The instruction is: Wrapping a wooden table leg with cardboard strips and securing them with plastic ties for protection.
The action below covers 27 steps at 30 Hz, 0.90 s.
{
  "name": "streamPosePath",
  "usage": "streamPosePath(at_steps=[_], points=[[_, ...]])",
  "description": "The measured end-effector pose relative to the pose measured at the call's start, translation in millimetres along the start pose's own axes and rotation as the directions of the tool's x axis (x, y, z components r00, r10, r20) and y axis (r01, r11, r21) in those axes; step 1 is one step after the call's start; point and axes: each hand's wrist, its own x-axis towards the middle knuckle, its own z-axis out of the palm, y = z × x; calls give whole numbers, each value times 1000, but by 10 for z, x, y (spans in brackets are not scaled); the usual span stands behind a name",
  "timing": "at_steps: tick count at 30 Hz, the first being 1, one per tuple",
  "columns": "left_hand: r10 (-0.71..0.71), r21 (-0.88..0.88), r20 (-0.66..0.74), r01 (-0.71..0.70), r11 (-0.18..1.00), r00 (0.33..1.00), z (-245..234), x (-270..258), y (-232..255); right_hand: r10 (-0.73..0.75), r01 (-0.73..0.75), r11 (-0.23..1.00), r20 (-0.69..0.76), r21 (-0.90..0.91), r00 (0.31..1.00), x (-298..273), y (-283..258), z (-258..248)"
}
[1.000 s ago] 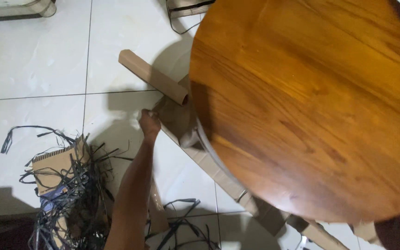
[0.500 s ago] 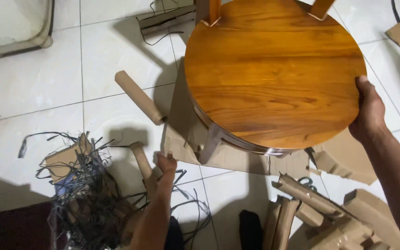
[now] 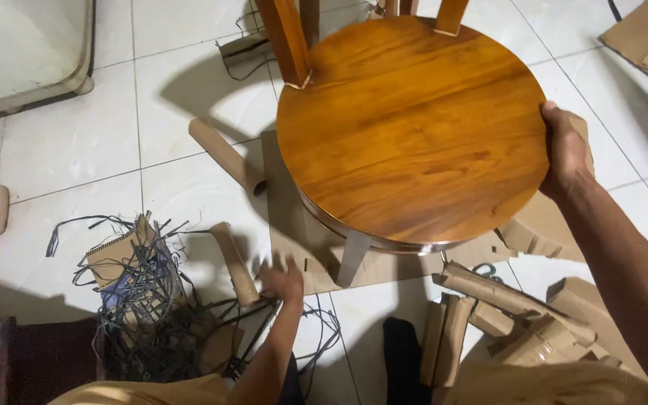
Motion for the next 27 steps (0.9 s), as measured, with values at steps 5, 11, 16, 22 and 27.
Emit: streamPosePath(at_steps=[5, 11, 16, 22, 27], points=[[358, -661, 280, -91, 745, 891, -1076, -872, 2024, 2, -2, 1000, 49, 7, 999, 5, -12, 20], [646, -771, 307, -216, 600, 699, -1212, -950, 2471, -22, 22, 997, -4, 68, 1000, 125, 137, -19], [639, -785, 315, -186, 591, 702, -1345, -780, 2603, -130, 122, 982, 49, 141, 990, 101, 206, 86], [601, -668, 451, -197, 717, 660, -1263, -120, 2696, -294, 284, 925, -1, 254, 956, 251, 429, 261], [654, -790, 404, -116, 602, 640, -1299, 127, 2765, -347, 347, 938, -47, -3, 937, 286, 498, 344]])
